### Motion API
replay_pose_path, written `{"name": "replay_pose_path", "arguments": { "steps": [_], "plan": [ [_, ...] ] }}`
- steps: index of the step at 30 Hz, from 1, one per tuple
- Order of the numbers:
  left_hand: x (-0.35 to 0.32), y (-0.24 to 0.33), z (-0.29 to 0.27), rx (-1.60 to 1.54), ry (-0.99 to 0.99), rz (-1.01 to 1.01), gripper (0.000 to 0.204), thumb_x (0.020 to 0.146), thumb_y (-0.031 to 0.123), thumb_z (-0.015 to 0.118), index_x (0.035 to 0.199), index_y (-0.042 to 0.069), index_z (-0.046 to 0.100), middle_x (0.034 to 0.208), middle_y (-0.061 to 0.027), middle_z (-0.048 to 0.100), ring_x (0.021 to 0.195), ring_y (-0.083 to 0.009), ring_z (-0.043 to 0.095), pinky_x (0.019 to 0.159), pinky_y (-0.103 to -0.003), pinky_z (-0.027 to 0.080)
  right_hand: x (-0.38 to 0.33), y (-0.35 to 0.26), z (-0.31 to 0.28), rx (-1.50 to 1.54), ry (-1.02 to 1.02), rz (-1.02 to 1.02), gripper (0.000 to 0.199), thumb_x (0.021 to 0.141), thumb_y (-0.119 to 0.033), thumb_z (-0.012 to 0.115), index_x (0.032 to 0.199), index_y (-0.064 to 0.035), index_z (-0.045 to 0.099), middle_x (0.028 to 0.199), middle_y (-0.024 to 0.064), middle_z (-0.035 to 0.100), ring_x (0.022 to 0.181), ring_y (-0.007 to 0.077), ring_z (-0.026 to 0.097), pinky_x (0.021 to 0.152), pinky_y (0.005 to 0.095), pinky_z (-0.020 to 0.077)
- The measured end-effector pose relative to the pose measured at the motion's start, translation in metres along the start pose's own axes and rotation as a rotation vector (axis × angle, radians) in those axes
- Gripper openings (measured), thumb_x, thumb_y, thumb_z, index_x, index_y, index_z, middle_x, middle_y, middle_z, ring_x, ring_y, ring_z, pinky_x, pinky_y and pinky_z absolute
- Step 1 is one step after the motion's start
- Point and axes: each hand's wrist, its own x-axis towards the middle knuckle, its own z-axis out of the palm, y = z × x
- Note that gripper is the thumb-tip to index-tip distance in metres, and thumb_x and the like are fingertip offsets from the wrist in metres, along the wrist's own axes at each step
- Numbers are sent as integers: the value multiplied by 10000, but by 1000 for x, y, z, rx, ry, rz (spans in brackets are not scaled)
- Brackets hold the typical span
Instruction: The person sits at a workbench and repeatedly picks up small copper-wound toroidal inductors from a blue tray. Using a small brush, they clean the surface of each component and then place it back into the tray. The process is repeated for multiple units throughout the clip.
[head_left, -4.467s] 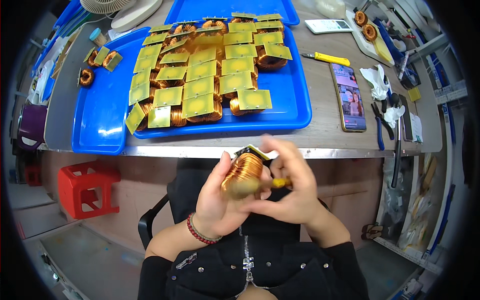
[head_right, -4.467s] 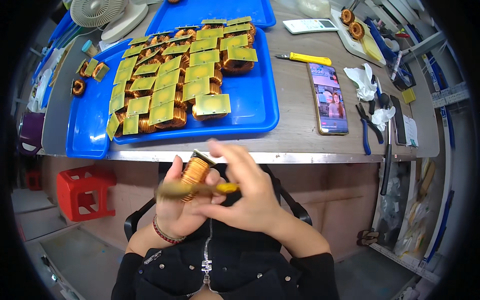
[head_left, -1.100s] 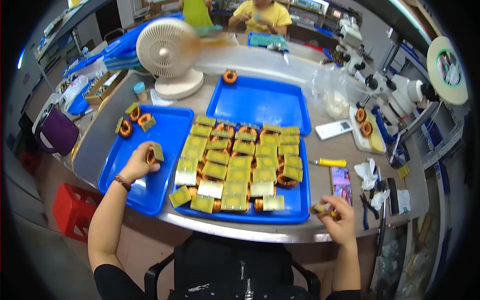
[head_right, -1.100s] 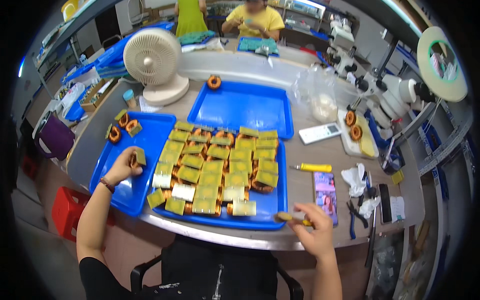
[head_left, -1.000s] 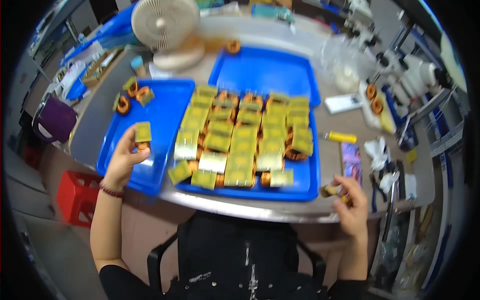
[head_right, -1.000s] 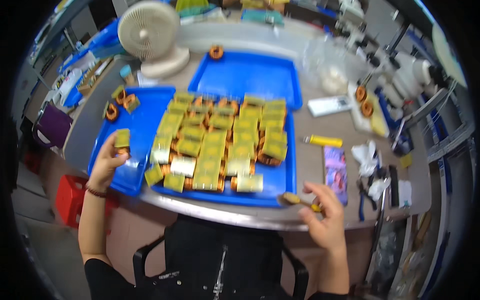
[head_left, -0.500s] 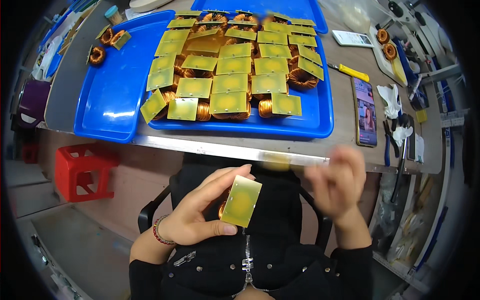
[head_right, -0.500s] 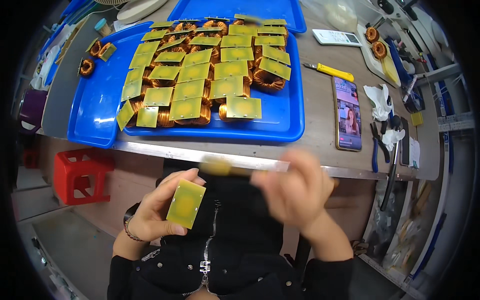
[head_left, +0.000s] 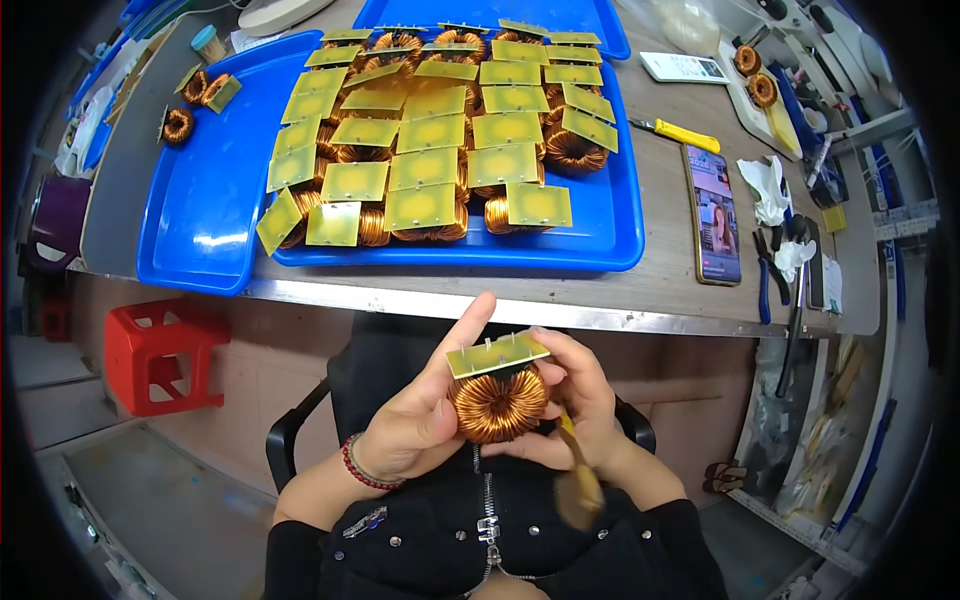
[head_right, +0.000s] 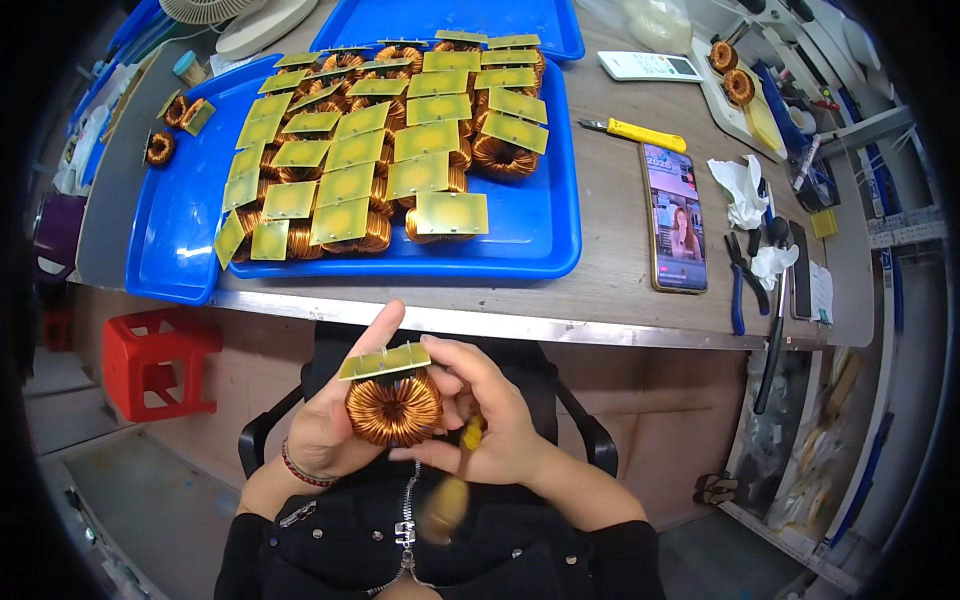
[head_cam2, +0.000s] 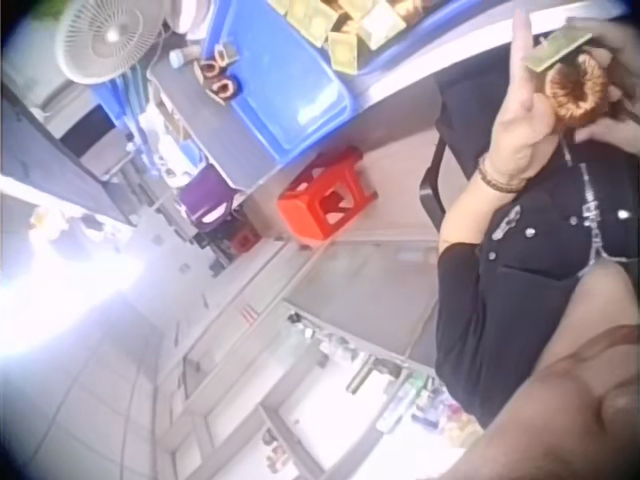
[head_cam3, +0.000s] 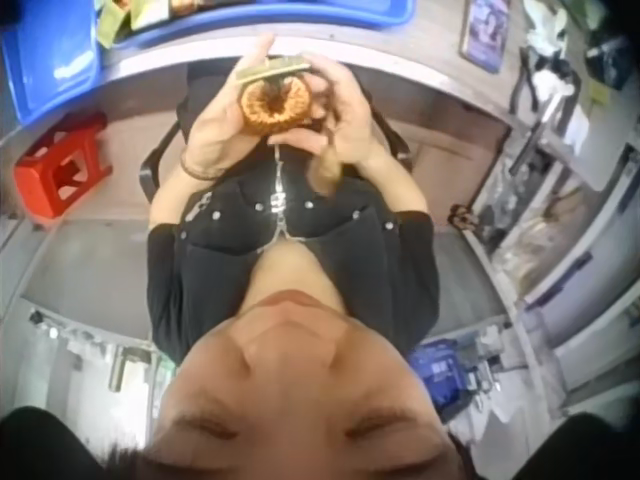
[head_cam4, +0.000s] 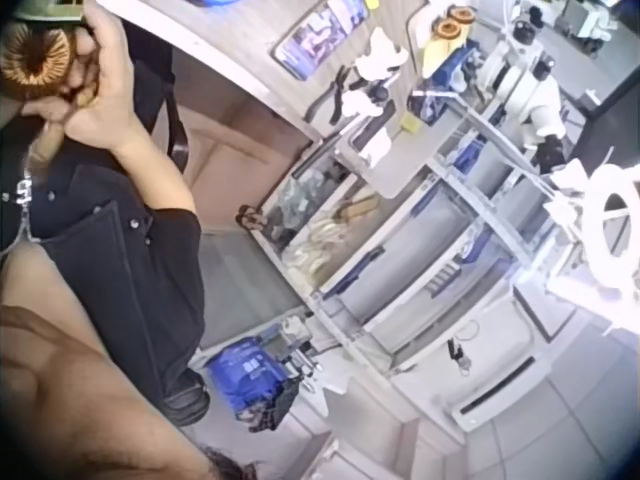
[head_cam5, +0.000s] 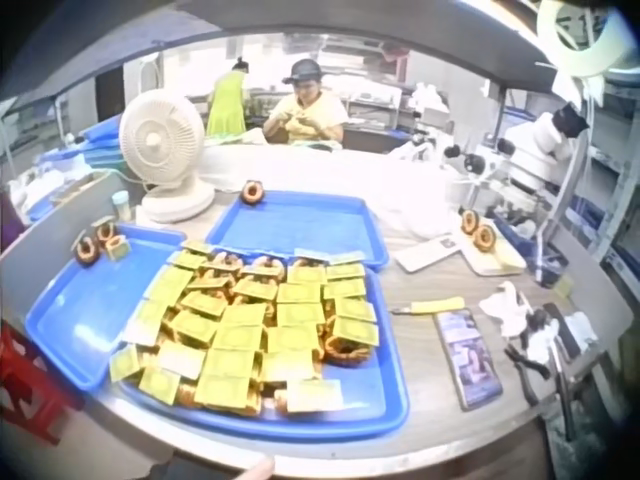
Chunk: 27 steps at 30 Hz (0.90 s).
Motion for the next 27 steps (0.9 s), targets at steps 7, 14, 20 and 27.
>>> {"name": "replay_pose_path", "arguments": {
  "steps": [7, 14, 20, 27],
  "plan": [
    [-1, -13, 1, 277, 20, 318, 656, 929, 306, 444, 1391, 25, 72, 1271, -131, 420, 1183, -194, 404, 994, -329, 297, 8, 16, -4, -96, 127, -306, 622, 654, -31, 752, 1183, -66, 426, 1153, 187, 488, 713, 115, 535, 601, 212, 456],
    [4, -4, 10, 914, 56, 331, 703, 891, 295, 517, 1390, -19, 135, 1262, -100, 257, 1170, -160, 324, 987, -294, 263, 6, 4, -5, -545, 135, -439, 346, 631, -88, 748, 946, -199, 662, 1084, 78, 503, 514, 82, 444, 431, 186, 374],
    [11, -5, 5, 23, 33, 168, 713, 908, 426, 401, 1400, 11, 94, 1198, -176, 437, 1081, -290, 480, 885, -385, 425, 5, -18, -23, -413, 334, -189, 632, 674, -343, 759, 1144, -38, 467, 965, 93, 500, 689, 128, 493, 568, 217, 393],
    [16, -7, 11, -28, -1, 153, 687, 920, 439, 348, 1388, -9, 121, 1205, -174, 424, 1106, -304, 465, 919, -409, 414, -12, -26, -22, -1063, 164, -490, 177, 640, -138, 751, 656, -114, 576, 733, -2, 542, 541, 156, 521, 449, 275, 385]
  ]
}}
